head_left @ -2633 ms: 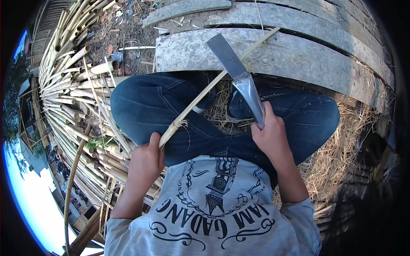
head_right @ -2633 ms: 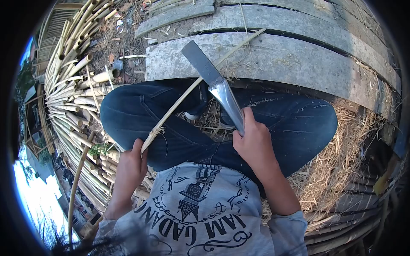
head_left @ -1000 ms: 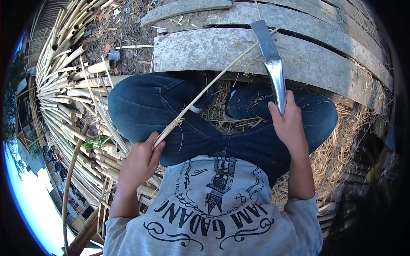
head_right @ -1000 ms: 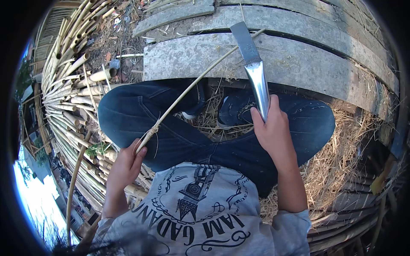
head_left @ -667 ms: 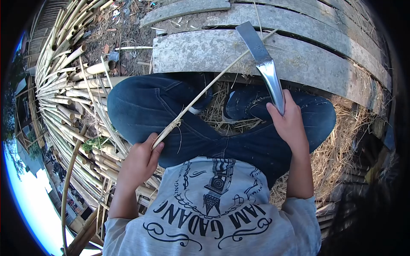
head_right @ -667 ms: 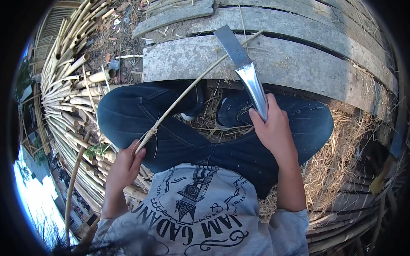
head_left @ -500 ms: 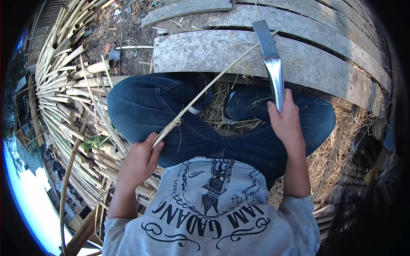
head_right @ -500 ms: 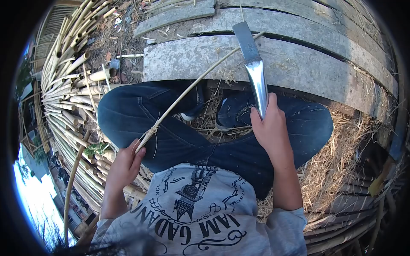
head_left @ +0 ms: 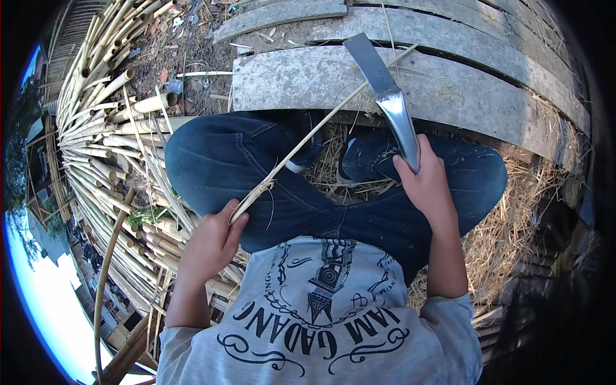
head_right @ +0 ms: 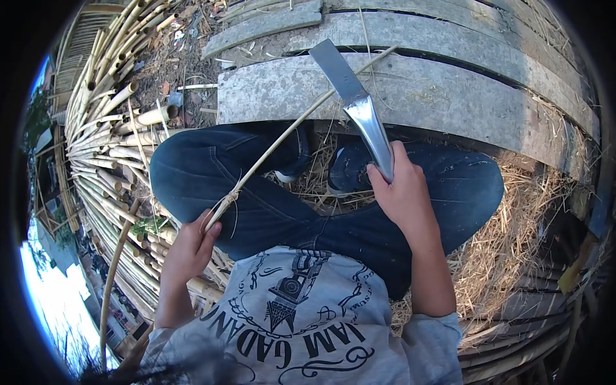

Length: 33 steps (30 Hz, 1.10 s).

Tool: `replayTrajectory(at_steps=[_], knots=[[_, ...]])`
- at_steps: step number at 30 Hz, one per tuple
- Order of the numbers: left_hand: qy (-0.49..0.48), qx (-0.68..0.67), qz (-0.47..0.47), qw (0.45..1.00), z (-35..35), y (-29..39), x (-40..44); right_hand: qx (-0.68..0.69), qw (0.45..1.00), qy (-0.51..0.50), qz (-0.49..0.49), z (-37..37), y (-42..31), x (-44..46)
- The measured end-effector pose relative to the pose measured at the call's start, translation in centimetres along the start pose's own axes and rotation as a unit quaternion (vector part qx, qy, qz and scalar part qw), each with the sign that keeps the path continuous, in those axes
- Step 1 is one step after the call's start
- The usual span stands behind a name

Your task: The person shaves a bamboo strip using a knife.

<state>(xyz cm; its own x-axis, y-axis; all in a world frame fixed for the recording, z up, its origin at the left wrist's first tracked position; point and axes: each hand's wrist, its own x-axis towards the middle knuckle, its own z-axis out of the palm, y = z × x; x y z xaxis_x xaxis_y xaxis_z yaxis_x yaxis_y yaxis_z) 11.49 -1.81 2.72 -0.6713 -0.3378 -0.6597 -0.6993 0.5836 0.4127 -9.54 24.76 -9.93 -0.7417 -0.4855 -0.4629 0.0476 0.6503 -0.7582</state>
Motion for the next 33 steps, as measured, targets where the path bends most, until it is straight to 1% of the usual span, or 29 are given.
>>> replayTrajectory(at_steps=[2,3,5,6,8,9,10,12,13,14,16,18,21,30,32,33], knots=[[-0.011,0.009,-0.004,1.0,0.0,0.1,0.1,-0.034,0.998,0.051,0.006,-0.1,0.5,0.9],[-0.013,0.01,-0.009,1.0,-0.1,0.3,0.1,-0.034,0.998,0.048,0.004,0.3,0.4,0.7],[-0.002,0.005,-0.004,1.0,0.0,-0.1,0.0,0.054,0.998,0.026,0.028,1.6,-0.4,0.0],[0.001,0.008,-0.006,1.0,-0.1,-0.1,-0.1,0.016,1.0,0.003,0.006,1.7,-1.4,-0.8],[0.0,0.004,0.008,1.0,-0.1,0.1,0.0,0.015,0.995,-0.064,-0.071,2.7,-2.0,-2.3],[-0.004,0.008,0.002,1.0,-0.2,0.2,0.0,-0.026,0.994,-0.09,-0.056,2.6,-2.7,-2.6],[-0.008,0.006,0.004,1.0,-0.1,0.2,0.1,-0.028,0.994,-0.089,-0.052,2.3,-2.7,-2.4],[-0.013,0.015,-0.022,1.0,-0.1,0.0,0.1,-0.013,0.998,-0.044,-0.036,2.1,-2.6,-1.3],[-0.012,0.005,-0.026,1.0,-0.1,0.2,0.0,0.008,1.0,-0.005,-0.001,2.2,-2.2,-0.8],[-0.009,0.005,-0.029,1.0,-0.1,0.1,-0.1,0.01,0.999,0.034,-0.014,2.3,-1.1,-0.1],[-0.003,0.009,-0.004,1.0,-0.1,0.0,-0.1,-0.047,0.994,0.099,-0.02,2.6,-0.4,0.2],[0.008,0.006,0.012,1.0,-0.4,-0.1,0.2,-0.039,0.995,0.086,-0.012,3.1,-1.0,-0.7],[-0.012,-0.016,0.021,1.0,-0.4,-0.2,0.4,-0.036,0.997,0.061,0.013,2.8,-1.7,-2.1],[-0.005,-0.016,0.019,1.0,-0.3,-0.3,0.3,-0.002,0.999,0.039,0.027,2.8,-1.8,-3.3],[-0.035,-0.012,-0.007,0.999,-0.5,-0.4,0.3,-0.002,0.999,0.033,0.037,2.8,-1.5,-3.4],[-0.036,-0.011,-0.007,0.999,-0.4,-0.5,0.2,0.008,0.999,0.036,0.031,2.9,-1.3,-3.4]])
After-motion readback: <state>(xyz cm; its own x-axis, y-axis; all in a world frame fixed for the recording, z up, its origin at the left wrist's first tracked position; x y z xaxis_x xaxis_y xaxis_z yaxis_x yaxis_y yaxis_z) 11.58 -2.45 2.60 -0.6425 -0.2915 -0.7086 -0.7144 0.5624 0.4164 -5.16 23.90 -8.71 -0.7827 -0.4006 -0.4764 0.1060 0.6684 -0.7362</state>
